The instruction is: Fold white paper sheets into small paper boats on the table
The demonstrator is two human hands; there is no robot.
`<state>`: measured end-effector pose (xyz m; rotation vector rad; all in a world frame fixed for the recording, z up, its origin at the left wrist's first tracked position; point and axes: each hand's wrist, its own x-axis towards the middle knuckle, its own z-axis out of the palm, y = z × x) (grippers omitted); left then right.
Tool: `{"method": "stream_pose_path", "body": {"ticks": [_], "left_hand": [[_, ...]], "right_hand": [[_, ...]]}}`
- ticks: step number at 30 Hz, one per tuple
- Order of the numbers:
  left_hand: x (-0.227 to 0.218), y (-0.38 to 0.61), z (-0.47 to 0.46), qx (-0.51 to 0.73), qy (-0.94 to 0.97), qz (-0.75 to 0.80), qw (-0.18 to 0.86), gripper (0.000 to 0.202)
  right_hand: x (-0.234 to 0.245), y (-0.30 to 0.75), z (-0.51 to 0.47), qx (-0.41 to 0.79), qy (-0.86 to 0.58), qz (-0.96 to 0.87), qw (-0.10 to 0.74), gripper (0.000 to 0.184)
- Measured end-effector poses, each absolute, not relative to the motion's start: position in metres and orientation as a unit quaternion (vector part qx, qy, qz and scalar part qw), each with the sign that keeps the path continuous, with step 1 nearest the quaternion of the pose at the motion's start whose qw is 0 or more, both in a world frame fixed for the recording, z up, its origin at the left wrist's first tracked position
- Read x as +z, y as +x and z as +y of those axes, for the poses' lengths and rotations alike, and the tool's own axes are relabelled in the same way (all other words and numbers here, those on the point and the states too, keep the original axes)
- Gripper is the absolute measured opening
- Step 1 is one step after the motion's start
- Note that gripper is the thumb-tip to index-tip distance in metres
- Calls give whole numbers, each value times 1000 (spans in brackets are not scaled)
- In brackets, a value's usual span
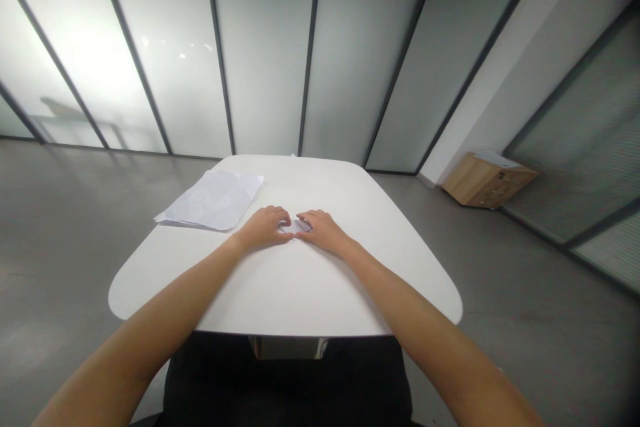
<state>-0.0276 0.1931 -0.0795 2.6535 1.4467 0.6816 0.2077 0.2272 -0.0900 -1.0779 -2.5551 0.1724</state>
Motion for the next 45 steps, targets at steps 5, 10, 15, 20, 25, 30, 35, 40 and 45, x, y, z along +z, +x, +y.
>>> {"method": "stream_pose_path", "body": {"ticks": [5, 10, 15, 20, 25, 30, 35, 40, 45], "left_hand": [[-77, -33, 193, 214, 860, 461, 50, 43], [-75, -41, 193, 241, 870, 422, 79, 46], [-75, -43, 194, 276, 853, 424, 126, 53], [-75, -38, 192, 312, 844, 399, 177, 59], [-75, -30, 191, 361, 785, 411, 290, 63], [-72, -26, 185, 372, 729, 412, 400, 54], [-75, -24, 186, 398, 701, 379, 454, 49], [-81, -22, 195, 413, 733, 406, 357, 40], [-90, -24, 203, 426, 731, 443, 297, 43]], "right_hand": [[-89, 208, 225, 70, -370, -908, 182, 60], [-87, 207, 222, 70, -340, -913, 214, 60], [-85, 207, 214, 90, -326, -909, 241, 63], [-86, 205, 212, 121, -344, -890, 274, 52], [-87, 204, 219, 214, -365, -843, 332, 16], [-83, 209, 220, 376, -375, -766, 362, 15], [-77, 209, 216, 532, -352, -687, 348, 21], [-81, 205, 218, 525, -329, -689, 375, 33], [-89, 202, 223, 501, -342, -693, 389, 35]]}}
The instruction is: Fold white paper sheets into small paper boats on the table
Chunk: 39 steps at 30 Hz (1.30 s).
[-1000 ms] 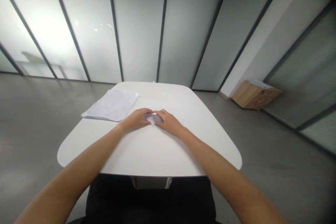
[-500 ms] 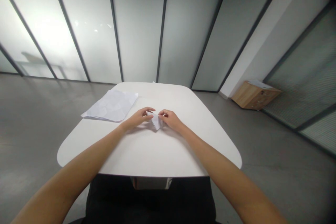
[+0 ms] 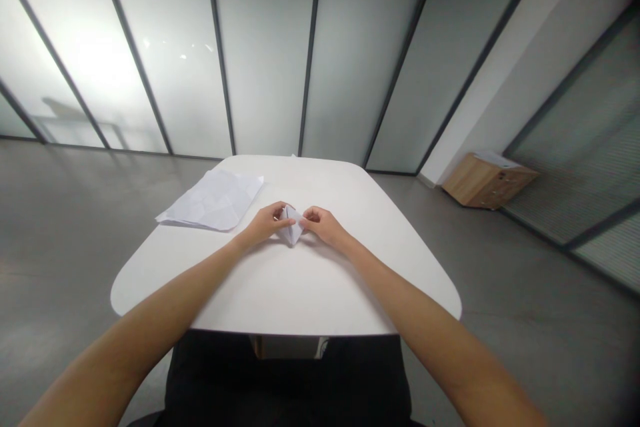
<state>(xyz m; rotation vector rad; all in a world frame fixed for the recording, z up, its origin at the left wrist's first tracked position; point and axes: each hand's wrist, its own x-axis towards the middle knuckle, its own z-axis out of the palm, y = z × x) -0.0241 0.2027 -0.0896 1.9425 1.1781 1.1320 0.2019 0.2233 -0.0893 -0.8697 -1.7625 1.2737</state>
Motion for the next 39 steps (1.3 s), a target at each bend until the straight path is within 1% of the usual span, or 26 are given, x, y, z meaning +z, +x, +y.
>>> {"method": "stream_pose_path", "body": {"ticks": [5, 10, 18, 21, 23, 25, 28, 30, 35, 39], "left_hand": [[-89, -28, 205, 457, 695, 432, 348, 51], [-84, -30, 202, 493, 670, 433, 348, 51], [-89, -32, 210, 520, 640, 431, 367, 53], [-93, -33, 211, 505, 632, 447, 383, 53], [-93, -34, 208, 469, 659, 470, 353, 48], [-92, -34, 205, 422, 706, 484, 300, 39], [-89, -33, 200, 364, 755, 491, 239, 23], [-88, -33, 199, 342, 772, 494, 209, 18], [-87, -33, 199, 307, 809, 483, 136, 16], [-84, -36, 199, 274, 822, 485, 117, 17]], "right_hand": [[-90, 205, 227, 482, -368, -673, 424, 30], [-90, 208, 229, 455, -384, -659, 459, 34], [-92, 209, 230, 453, -374, -667, 459, 38], [-92, 210, 229, 406, -400, -700, 431, 36], [-92, 211, 228, 340, -417, -742, 400, 33], [-92, 211, 225, 281, -414, -781, 375, 29], [-92, 212, 224, 235, -385, -818, 357, 24], [-93, 213, 225, 197, -374, -839, 342, 21], [-95, 215, 228, 113, -361, -880, 286, 17], [-93, 216, 229, 87, -348, -899, 252, 18]]}}
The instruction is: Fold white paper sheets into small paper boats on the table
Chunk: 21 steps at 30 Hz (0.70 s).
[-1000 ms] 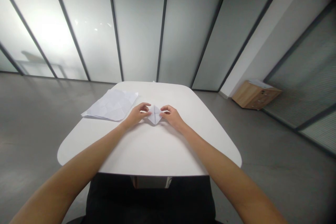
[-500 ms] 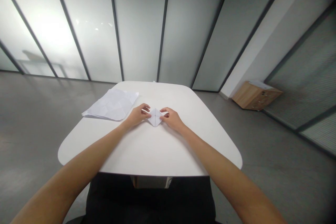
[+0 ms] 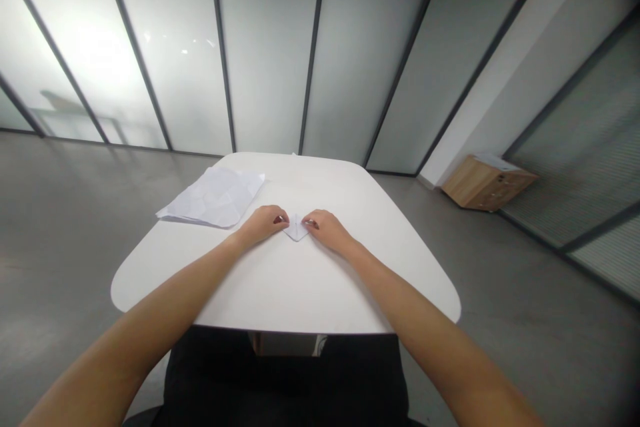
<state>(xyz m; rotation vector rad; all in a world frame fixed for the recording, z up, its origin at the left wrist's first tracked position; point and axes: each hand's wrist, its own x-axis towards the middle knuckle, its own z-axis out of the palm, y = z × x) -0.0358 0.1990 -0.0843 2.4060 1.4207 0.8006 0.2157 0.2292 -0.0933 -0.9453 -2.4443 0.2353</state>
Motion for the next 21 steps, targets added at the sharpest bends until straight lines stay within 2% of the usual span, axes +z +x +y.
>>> {"method": "stream_pose_path", "body": {"ticks": [5, 11, 21], "left_hand": [[-82, -45, 203, 250, 826, 488, 131, 19], [-83, -48, 203, 282, 816, 477, 167, 16], [-84, -32, 198, 285, 835, 462, 90, 15]], "right_hand": [[-89, 218, 229, 101, -357, -897, 241, 20], [-91, 218, 228, 141, -380, -878, 255, 29], [-97, 199, 224, 108, -389, -874, 269, 49]]}}
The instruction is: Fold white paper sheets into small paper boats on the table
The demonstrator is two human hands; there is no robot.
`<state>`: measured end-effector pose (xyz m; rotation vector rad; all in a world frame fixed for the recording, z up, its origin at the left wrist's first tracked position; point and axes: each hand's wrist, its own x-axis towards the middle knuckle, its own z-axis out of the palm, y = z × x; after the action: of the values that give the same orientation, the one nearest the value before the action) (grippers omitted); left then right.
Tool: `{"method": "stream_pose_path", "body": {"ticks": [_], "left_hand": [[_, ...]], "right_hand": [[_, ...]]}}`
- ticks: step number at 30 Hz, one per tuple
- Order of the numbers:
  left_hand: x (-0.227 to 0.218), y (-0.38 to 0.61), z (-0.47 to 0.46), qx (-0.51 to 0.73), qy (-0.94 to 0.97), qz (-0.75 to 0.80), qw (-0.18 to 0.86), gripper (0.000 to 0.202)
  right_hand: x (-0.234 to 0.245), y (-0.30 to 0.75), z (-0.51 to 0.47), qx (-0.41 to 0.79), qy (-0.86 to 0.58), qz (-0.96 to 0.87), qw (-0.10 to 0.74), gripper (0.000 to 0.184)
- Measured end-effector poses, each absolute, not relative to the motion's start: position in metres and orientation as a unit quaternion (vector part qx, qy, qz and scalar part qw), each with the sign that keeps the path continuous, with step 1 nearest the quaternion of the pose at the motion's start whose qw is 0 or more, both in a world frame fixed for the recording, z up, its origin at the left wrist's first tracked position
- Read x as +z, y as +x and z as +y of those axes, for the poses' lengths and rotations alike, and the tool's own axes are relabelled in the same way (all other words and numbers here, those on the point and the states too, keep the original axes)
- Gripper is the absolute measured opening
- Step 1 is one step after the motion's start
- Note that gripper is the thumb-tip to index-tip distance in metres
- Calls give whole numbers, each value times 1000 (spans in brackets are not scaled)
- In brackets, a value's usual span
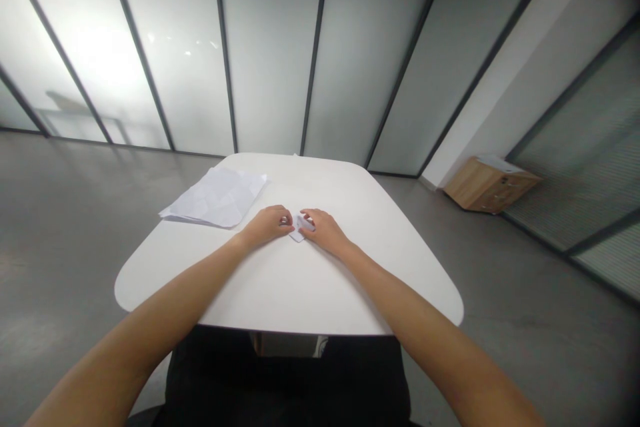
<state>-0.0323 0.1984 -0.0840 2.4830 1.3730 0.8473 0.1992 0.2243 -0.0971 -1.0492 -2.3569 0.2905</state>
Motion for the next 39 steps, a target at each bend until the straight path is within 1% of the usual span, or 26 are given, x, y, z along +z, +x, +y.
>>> {"method": "stream_pose_path", "body": {"ticks": [4, 9, 14, 18, 21, 24, 28, 31, 36, 39], "left_hand": [[-85, -31, 198, 292, 829, 467, 95, 17], [-88, -31, 199, 318, 813, 469, 134, 27], [-92, -33, 203, 337, 797, 470, 175, 40], [-94, -37, 206, 335, 797, 464, 190, 48], [-93, -39, 205, 328, 802, 462, 188, 52], [-89, -40, 204, 318, 813, 455, 177, 44], [-85, -40, 203, 299, 825, 444, 182, 30], [-83, -41, 201, 293, 827, 439, 193, 29], [-83, -44, 201, 277, 843, 425, 181, 33], [-82, -44, 200, 255, 857, 414, 170, 35]], "right_hand": [[-98, 198, 225, 105, -397, -872, 265, 50], [-97, 200, 225, 98, -383, -879, 267, 45], [-93, 203, 224, 103, -371, -882, 273, 49], [-90, 208, 223, 93, -387, -881, 256, 51], [-88, 211, 223, 78, -383, -887, 245, 44], [-85, 214, 224, 66, -363, -899, 235, 32], [-81, 218, 222, 72, -339, -910, 229, 28], [-80, 220, 221, 91, -317, -916, 229, 27], [-83, 223, 223, 92, -297, -925, 219, 35], [-85, 223, 226, 92, -292, -926, 219, 31]]}}
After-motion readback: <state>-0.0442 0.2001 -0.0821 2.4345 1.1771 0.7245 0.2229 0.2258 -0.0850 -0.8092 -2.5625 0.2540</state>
